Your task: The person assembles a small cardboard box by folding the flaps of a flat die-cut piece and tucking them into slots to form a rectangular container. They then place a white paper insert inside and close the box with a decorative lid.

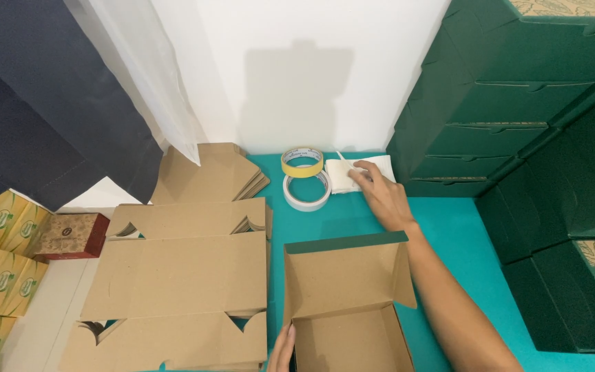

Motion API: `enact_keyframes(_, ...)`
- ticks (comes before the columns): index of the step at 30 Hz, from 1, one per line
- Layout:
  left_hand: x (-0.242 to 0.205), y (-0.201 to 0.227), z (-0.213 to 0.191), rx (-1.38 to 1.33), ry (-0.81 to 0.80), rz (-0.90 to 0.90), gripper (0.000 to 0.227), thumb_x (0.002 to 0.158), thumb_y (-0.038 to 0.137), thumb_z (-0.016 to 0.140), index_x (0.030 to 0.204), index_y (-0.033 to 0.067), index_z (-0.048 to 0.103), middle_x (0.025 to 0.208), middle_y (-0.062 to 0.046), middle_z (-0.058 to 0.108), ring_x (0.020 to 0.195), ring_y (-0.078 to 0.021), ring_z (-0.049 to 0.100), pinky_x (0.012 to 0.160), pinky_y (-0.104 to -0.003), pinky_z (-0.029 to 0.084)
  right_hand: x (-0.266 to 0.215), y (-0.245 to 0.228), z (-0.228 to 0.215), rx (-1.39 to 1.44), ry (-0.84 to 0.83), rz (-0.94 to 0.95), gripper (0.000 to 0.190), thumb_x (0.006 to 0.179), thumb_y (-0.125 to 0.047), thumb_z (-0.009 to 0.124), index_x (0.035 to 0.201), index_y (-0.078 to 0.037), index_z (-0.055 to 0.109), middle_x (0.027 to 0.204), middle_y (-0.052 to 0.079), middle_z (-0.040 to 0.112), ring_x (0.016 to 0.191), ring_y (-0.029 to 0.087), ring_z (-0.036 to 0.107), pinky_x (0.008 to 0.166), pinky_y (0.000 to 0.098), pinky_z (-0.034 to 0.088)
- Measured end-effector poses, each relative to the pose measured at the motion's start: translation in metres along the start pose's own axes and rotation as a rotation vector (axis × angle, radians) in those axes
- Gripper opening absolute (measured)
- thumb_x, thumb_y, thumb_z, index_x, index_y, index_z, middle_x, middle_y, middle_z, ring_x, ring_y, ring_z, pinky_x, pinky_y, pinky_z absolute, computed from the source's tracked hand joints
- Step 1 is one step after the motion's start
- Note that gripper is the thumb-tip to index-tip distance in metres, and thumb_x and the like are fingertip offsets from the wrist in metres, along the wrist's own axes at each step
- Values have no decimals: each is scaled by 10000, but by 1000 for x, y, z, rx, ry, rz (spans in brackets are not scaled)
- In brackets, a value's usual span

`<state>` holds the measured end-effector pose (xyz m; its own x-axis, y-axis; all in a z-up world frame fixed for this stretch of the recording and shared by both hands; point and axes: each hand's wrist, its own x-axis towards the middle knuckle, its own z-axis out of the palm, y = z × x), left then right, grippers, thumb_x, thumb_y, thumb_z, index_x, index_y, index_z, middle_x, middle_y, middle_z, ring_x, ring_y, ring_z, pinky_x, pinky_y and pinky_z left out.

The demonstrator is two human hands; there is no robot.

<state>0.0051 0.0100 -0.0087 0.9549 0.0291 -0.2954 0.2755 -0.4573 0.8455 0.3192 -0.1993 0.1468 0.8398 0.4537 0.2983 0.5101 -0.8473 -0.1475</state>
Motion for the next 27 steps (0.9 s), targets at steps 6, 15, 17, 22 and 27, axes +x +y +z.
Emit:
enact_keyframes(6,-2,2,9,-54,202,130,831,809,678,512,1508,255,364,1588,45,341,1485,-196,274,1195,-430,285,2,-7,-5,29,-144,12,406,987,-226,400,1374,-351,392,1548,-11,339,1196,246,517,747,462,479)
enact_keyframes(15,-22,56,-28,-207,14,40,750,868,630,399,1531,310,255,1637,94,178,1527,-131,119,1274,-421,137,2,13,30,-119,176,-71,421,948,-116,519,1361,-196,524,1338,23,559,1098,240,624,572,493,576)
enact_keyframes(17,-32,69,-41,-185,95,379,856,893,616,401,1544,92,217,1638,-106,197,1516,-287,176,1187,-494,192,-4,15,28,-137,291,-32,459,935,-99,513,1373,-231,555,1330,28,589,943,287,686,568,469,572)
enact_keyframes(22,-62,126,-66,-227,142,428,676,971,396,349,1541,68,195,1631,-142,218,1512,-305,207,1192,-454,209,-44,-21,-45,204,469,-55,569,920,104,547,1417,-174,539,1314,62,595,1114,211,615,851,329,484)
enact_keyframes(27,-68,134,-73,-215,143,593,614,1052,315,300,1540,-10,119,1626,-208,189,1521,-340,205,1231,-447,197,-123,-52,-136,61,715,-43,243,1043,136,649,1238,-9,645,1418,177,570,1308,342,530,762,351,560)
